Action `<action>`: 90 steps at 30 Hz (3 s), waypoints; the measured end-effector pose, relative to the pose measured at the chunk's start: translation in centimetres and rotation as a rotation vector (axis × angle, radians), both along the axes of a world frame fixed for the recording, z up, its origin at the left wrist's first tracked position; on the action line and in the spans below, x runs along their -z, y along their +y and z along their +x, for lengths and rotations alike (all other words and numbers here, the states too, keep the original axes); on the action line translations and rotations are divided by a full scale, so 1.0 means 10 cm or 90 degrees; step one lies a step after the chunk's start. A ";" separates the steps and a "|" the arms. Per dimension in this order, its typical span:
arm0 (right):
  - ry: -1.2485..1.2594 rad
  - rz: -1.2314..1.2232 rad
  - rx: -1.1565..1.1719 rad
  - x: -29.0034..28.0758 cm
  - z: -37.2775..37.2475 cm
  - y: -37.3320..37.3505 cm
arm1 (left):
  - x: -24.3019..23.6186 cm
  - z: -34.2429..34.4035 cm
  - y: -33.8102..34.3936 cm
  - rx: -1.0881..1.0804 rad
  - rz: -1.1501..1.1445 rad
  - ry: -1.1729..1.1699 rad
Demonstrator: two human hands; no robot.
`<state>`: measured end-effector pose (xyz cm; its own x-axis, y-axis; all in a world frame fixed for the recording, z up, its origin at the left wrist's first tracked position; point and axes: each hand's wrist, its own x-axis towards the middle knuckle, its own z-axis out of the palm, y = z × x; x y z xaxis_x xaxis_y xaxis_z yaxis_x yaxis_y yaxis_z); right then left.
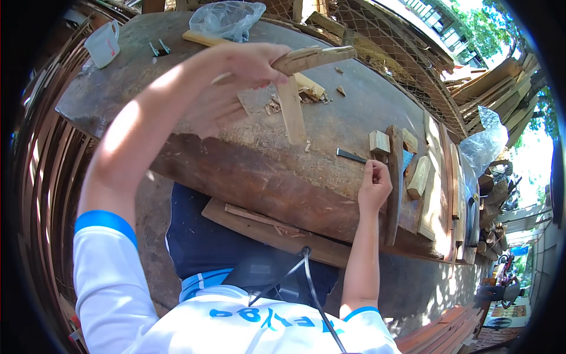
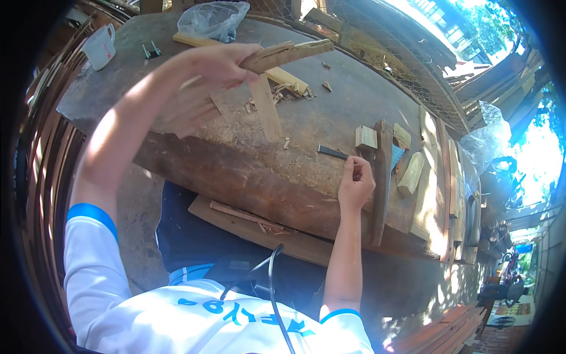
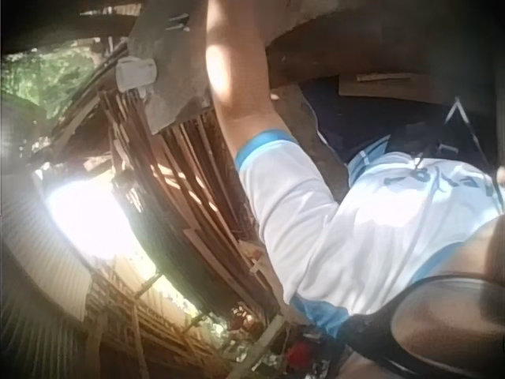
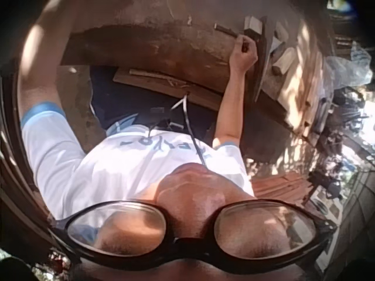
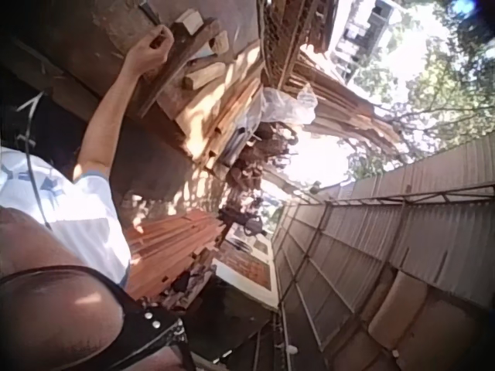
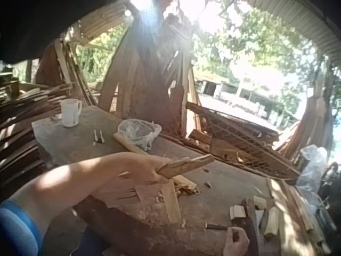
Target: Using a chisel and hammer to carve and shape a wooden piece on a workbench.
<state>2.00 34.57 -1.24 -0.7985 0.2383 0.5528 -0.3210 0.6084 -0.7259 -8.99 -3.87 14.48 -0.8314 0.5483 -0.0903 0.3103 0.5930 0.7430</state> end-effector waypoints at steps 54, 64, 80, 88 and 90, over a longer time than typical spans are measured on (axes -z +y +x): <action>-0.015 0.192 -0.003 0.14 -0.03 -0.07 | -0.79 0.00 0.34 0.101 -0.589 0.128; -0.016 0.203 0.003 0.13 -0.02 -0.06 | -0.66 -0.19 0.29 0.072 -0.601 0.154; -0.023 0.196 0.001 0.11 -0.02 -0.10 | -0.64 -0.23 0.08 0.074 -0.488 0.169; -0.101 0.190 -0.011 0.06 -0.01 -0.07 | -0.48 -0.38 0.13 0.094 -0.529 0.214; -0.002 0.271 0.044 0.00 -0.01 -0.16 | -0.48 -0.38 0.15 0.073 -0.512 0.208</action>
<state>1.87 32.97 -1.22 -0.7907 0.0427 0.6107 -0.2672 0.8734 -0.4071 -12.76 -2.38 19.31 -0.8270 0.5023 -0.2525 0.5243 0.8512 -0.0240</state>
